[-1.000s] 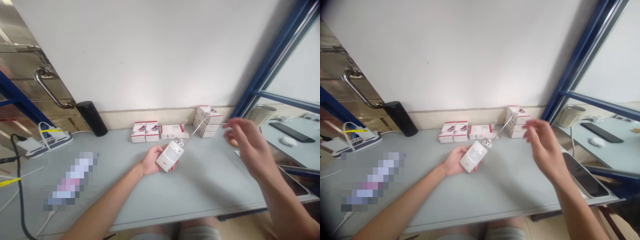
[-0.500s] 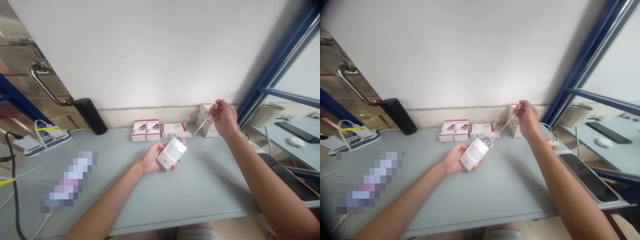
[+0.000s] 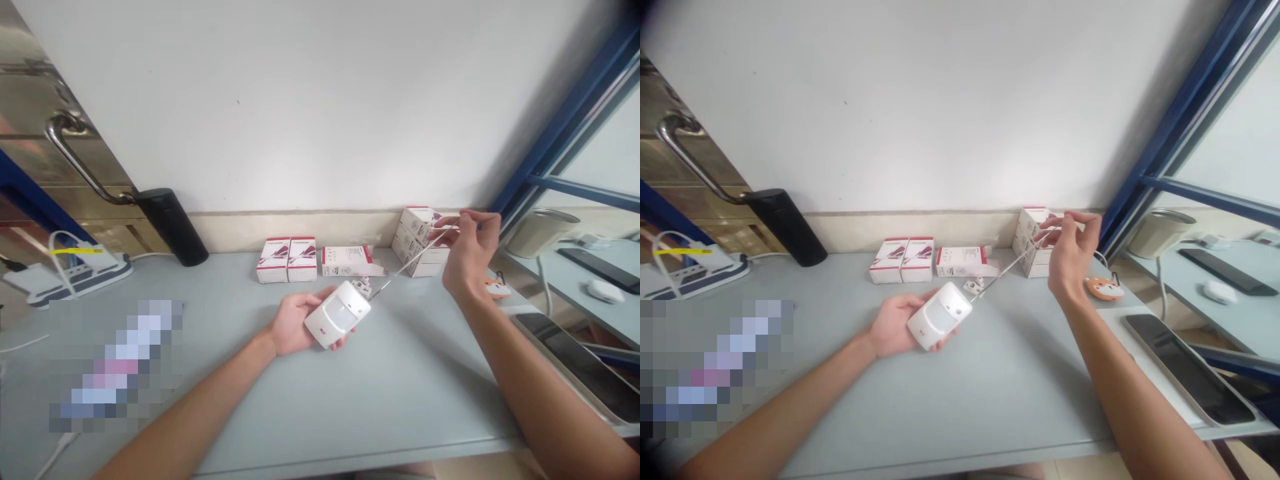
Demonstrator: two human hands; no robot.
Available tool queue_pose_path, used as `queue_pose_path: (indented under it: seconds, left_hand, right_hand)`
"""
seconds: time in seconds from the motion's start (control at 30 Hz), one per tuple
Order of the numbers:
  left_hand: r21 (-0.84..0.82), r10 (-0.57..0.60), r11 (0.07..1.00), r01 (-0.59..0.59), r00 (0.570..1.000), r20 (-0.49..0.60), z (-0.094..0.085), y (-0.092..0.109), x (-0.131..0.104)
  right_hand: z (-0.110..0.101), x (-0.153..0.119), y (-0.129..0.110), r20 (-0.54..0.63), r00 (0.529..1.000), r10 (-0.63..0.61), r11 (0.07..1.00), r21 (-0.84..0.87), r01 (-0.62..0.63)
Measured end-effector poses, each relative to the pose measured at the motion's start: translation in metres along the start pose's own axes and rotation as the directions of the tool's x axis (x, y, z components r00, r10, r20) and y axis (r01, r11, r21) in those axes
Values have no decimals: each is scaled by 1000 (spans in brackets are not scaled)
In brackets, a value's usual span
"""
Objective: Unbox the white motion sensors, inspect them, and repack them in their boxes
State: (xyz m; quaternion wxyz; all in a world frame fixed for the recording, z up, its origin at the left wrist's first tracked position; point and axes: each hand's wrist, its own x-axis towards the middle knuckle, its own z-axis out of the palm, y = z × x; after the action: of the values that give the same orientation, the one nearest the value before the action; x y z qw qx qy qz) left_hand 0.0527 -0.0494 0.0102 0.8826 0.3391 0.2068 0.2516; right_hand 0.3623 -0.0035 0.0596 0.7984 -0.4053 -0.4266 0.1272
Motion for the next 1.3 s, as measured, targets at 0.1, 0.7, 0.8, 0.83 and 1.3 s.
queue_pose_path:
  seconds: [0.1,0.7,0.8,0.83,1.3]
  left_hand:
    - [-26,14,1000,-15,1000,-21,1,2,-1]
    - [-47,231,969,-244,953,-197,-6,-1,4]
    - [-34,287,953,-300,936,-206,-2,0,6]
    - [-32,302,948,-315,928,-217,-1,0,7]
    - [-48,294,949,-312,929,-224,-3,-1,10]
  right_hand:
    - [12,-22,-2,106,994,-5,999,-50,10]
    - [33,-96,-10,740,659,136,951,-284,122]
    - [29,-86,1,705,705,83,841,-429,330]
    - [28,-82,7,676,732,86,795,-490,358]
    - [40,-36,55,511,836,201,852,-513,108]
